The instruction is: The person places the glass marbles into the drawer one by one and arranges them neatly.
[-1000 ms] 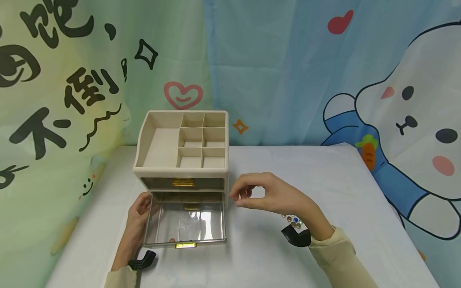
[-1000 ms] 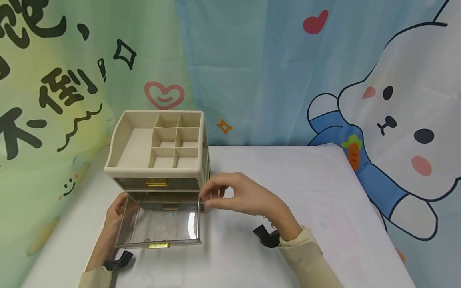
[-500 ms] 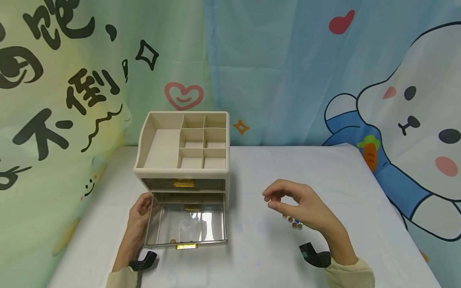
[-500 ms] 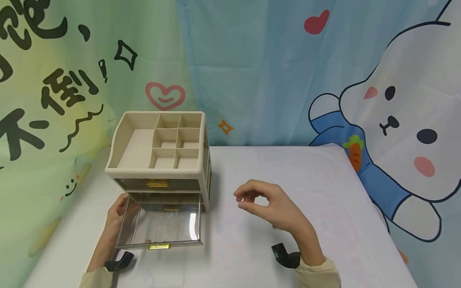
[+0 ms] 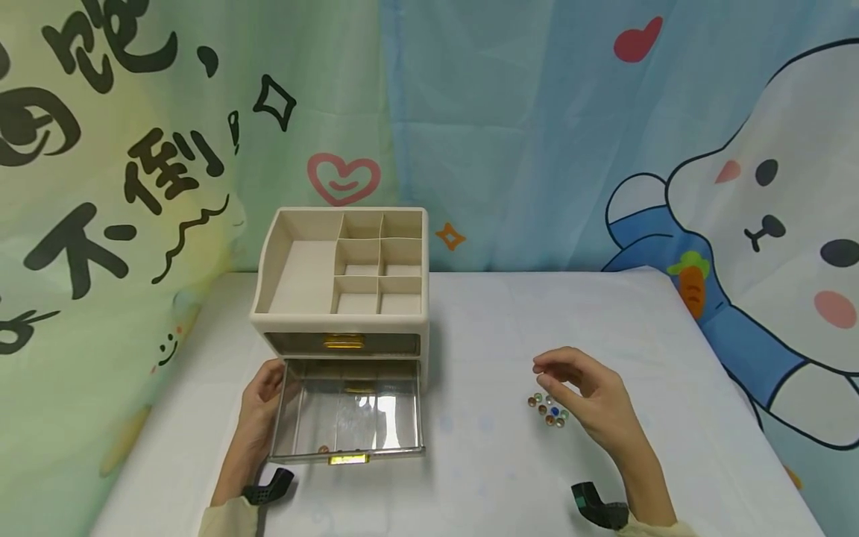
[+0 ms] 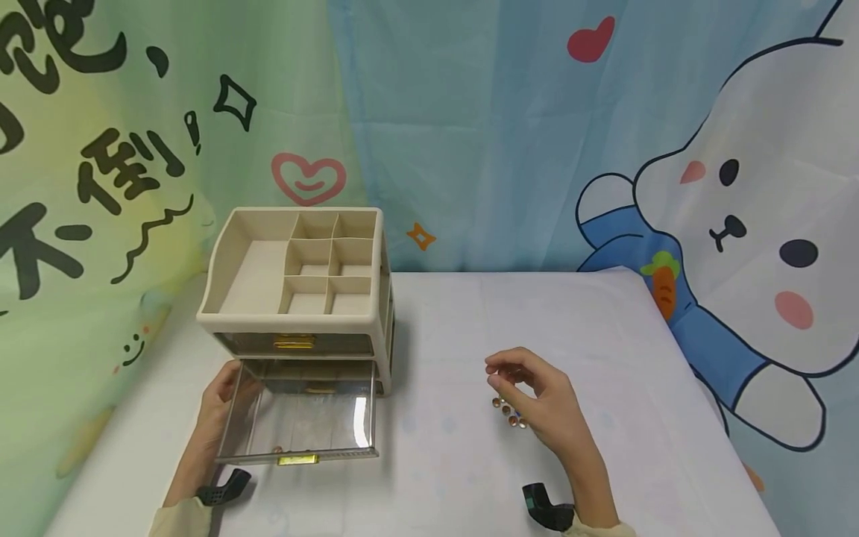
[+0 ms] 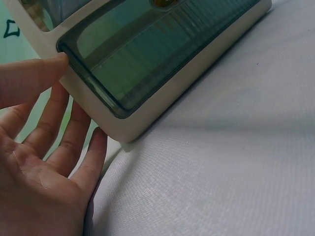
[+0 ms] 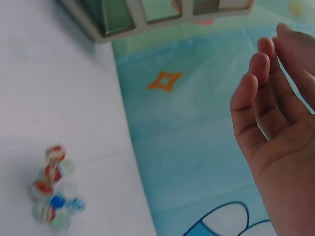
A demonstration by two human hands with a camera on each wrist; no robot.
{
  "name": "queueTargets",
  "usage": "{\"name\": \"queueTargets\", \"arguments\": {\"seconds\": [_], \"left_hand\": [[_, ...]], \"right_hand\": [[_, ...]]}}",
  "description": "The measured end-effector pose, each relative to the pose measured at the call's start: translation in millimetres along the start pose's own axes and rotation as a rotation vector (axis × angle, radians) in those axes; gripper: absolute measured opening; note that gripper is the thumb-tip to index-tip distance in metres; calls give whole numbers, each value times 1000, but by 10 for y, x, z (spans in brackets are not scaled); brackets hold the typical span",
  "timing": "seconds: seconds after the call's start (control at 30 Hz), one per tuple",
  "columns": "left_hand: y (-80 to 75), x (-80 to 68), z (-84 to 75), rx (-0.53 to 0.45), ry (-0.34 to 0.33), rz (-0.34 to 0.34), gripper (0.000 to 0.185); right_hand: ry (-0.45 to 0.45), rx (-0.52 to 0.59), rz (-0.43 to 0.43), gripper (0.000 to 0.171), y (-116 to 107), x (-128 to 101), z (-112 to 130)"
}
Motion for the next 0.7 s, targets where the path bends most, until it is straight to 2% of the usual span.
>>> {"name": "queueTargets", "arguments": {"seconds": [0.17, 0.37, 0.7], "left_hand": [[4, 8, 2, 0, -2, 4, 37], [-5, 10, 0, -3, 2, 7, 38], [7, -10, -8, -20, 5, 15, 37]], "right_hand": [[50, -100, -47, 31, -84, -105, -165], [131, -168, -46, 27, -169, -203, -401], [173, -267, 61, 26, -249, -273, -703]]}}
Point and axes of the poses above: each hand's wrist, its own x-axis towards the middle knuckle, its own y-axis out of the palm, z = x × y, the point moved 8 cm from there along x, towards the middle knuckle, and after that the axes turned 1 degree about y, right-handed, at the moved point
